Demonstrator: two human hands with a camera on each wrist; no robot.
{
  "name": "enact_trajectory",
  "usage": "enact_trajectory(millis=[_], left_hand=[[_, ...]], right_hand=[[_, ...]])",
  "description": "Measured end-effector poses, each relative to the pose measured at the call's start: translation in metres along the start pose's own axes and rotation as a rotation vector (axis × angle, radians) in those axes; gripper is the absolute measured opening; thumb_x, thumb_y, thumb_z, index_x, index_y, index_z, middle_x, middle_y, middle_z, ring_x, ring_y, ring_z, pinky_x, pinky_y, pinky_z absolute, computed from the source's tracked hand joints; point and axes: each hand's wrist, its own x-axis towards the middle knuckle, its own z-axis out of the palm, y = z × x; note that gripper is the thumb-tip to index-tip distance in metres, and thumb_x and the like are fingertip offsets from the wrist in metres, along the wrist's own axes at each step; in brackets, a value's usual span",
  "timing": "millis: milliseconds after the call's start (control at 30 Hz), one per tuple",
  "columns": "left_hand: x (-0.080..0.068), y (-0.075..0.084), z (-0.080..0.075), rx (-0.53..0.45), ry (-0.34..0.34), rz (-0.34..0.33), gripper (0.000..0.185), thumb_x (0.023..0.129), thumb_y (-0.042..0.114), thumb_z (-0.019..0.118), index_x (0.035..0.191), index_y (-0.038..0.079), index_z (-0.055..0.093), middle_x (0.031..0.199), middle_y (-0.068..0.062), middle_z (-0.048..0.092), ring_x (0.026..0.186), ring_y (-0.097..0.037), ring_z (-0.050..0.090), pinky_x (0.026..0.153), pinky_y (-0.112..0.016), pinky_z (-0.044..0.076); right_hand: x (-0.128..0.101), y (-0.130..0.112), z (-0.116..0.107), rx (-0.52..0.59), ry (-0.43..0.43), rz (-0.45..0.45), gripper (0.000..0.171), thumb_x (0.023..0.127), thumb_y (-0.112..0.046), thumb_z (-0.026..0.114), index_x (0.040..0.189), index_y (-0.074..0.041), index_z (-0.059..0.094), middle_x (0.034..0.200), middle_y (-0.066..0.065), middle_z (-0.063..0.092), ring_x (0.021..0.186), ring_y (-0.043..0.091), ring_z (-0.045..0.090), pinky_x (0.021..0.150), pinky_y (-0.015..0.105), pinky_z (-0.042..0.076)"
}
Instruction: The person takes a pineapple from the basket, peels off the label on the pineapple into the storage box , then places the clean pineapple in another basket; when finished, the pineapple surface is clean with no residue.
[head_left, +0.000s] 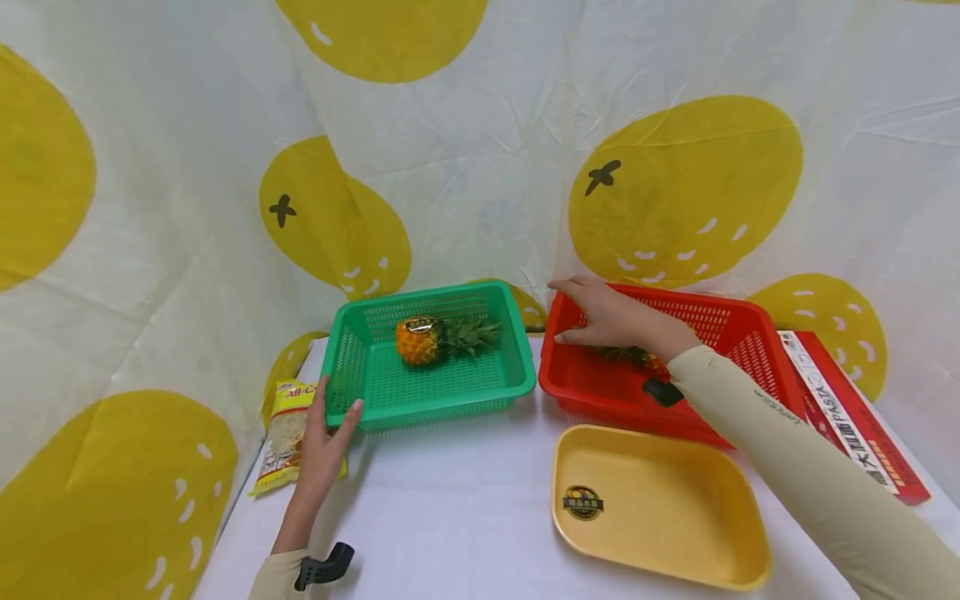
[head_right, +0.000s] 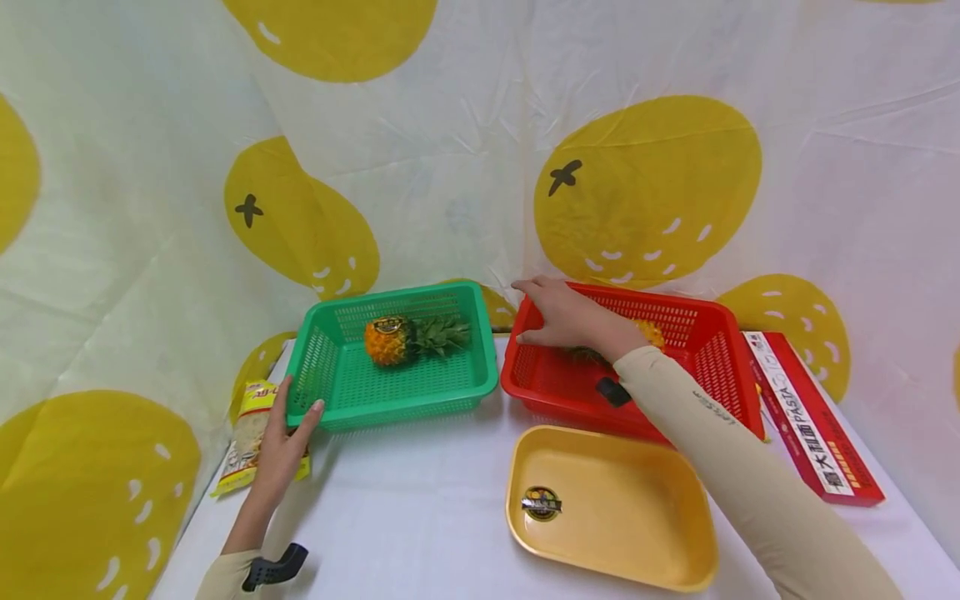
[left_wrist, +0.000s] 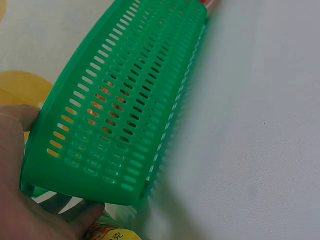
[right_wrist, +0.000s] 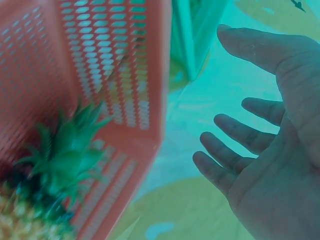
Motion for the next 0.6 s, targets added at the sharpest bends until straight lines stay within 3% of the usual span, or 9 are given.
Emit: enact_trajectory(millis=[233,433,600], left_hand=[[0.003,0.002,0.003,-0.001,-0.01,0.013,0.087,0.107,0.052,0.058,0.172,0.028,0.005,0.176,-0.011,0.006,0.159,-0.037,0.007,0.121,-0.069,0.015],[-0.001,0.003,0.002,0.005,-0.026,-0.001,0.087,0.107,0.053,0.057,0.172,0.03,0.004,0.176,-0.01,0.005,0.159,-0.037,0.007,0.12,-0.069,0.015],[-0.002,0.003,-0.002,0.009,-0.018,-0.024,0.087,0.107,0.053,0.058,0.172,0.03,0.004,0.176,-0.01,0.005,0.159,-0.038,0.007,0.12,-0.071,0.015]], right_hand=[[0.032,-0.021,0.007,0.036,-0.032,-0.051,0.086,0.096,-0.033,0.081,0.164,-0.006,0.036,0.161,0.019,0.041,0.144,0.038,0.039,0.112,0.057,0.043],[0.059,-0.041,0.019,0.063,-0.087,-0.064,0.087,0.098,-0.033,0.079,0.165,-0.004,0.032,0.165,0.024,0.034,0.152,0.043,0.029,0.118,0.06,0.034],[0.085,-0.05,0.031,0.059,-0.107,-0.085,0.083,0.099,-0.033,0.076,0.163,0.0,0.034,0.163,0.023,0.038,0.15,0.042,0.034,0.12,0.055,0.032]])
